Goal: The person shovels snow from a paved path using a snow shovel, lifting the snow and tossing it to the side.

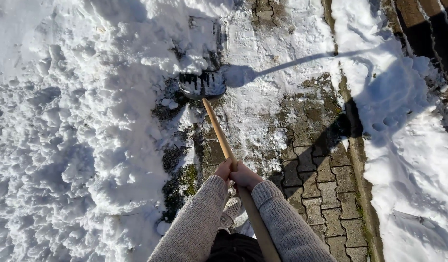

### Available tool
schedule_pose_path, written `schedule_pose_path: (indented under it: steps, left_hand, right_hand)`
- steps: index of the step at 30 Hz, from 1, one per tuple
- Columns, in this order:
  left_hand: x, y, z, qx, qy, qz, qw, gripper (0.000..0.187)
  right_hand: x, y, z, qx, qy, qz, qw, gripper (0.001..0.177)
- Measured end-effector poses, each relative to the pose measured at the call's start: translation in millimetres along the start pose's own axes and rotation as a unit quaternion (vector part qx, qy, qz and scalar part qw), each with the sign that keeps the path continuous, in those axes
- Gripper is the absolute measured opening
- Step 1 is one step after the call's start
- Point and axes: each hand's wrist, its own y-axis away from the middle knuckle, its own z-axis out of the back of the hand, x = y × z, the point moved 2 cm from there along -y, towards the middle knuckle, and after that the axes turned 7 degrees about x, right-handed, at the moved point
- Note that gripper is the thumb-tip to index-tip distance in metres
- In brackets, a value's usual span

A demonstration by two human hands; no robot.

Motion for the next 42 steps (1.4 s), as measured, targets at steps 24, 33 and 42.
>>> schedule_pose_path:
  steps: [24, 33, 42]
  left_hand:
    - [10, 144, 115, -0.046, -0.060, -0.173, 0.982, 0.061]
    - [-17, 131, 114, -0.079, -0.047, -0.169, 0.981, 0.068]
    - [-41, 128, 53, -0.054, 0.079, -0.092, 0.991, 0.084]
  right_hand:
    - [86, -4, -148, -0.060, -0.171, 0.115, 0.977, 0.087]
    - [60, -134, -85, -0.039, -0.252, 0.107, 0.961, 0.084]
    - [30, -134, -33, -0.038, -0.257, 0.106, 0.960, 0.077]
